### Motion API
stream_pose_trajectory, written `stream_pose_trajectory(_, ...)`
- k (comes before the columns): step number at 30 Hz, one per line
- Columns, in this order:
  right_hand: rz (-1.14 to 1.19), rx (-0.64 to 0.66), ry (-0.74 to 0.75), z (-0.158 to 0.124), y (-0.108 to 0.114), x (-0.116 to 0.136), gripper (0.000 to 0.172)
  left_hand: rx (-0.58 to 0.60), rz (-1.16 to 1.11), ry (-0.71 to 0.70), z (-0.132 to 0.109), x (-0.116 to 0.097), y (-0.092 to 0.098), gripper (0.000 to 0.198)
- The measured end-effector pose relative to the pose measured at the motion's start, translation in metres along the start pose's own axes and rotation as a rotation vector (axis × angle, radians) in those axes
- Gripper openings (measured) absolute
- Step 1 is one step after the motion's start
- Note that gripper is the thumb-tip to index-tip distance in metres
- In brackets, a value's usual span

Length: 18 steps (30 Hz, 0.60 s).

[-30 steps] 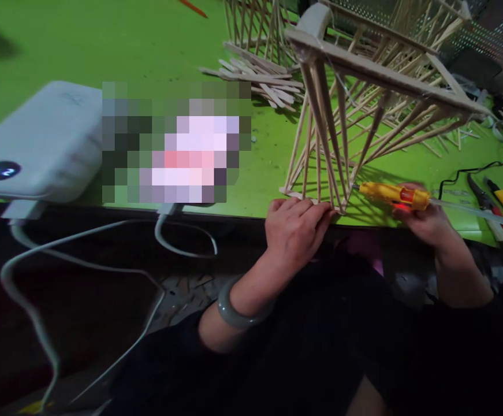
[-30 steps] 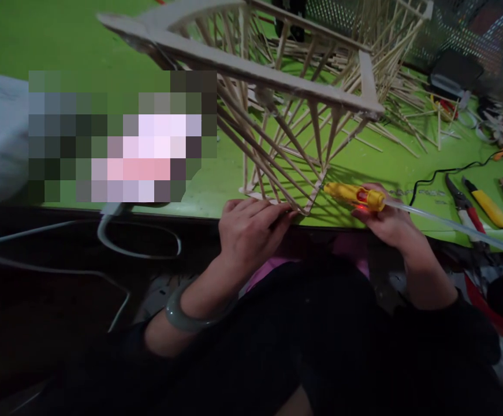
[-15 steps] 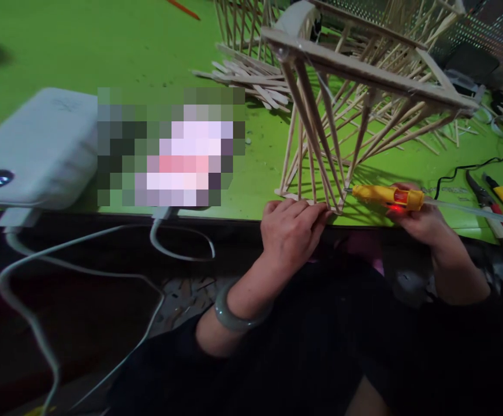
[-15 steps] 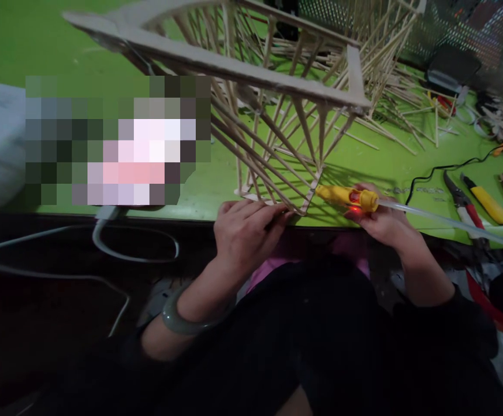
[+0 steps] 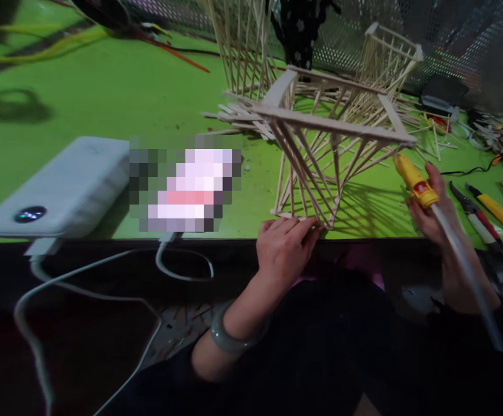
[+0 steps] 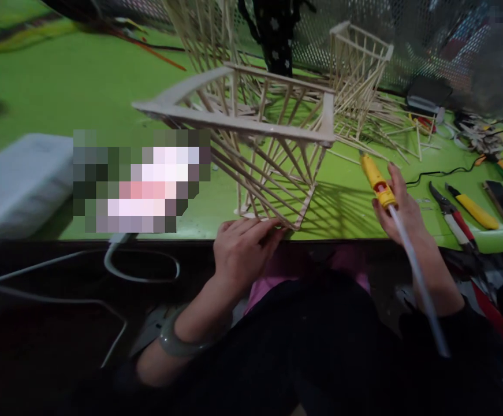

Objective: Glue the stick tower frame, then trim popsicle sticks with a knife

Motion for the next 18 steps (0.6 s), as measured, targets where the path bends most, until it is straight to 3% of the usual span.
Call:
stream_pose_trajectory(6,-0.384,-0.018,-0.047,0.021,0.001,-0.013,0.075,-0.062,-0.022,-0.013,-0.004,0.002,0.001,0.016)
stream_pose_trajectory(12,-0.435,0.035,-0.198,0.037,-0.013,-0.034,0.073,-0.034,-0.051,-0.044,-0.008,0.006,0.003,0.017)
stream_pose_trajectory(18,-0.382,0.093,-0.305,0.058,-0.012,-0.058,0.075,-0.027,-0.071,-0.021,-0.012,0.010,0.002,0.019)
Point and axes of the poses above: each hand's wrist, its own z-axis towards the middle knuckle, its own y-axis out of the back of the hand, x = y × z, the point moved 2 cm from there along z, towards the middle knuckle, and after that the axes turned 13 degrees about -z, right-handed, at the moved point
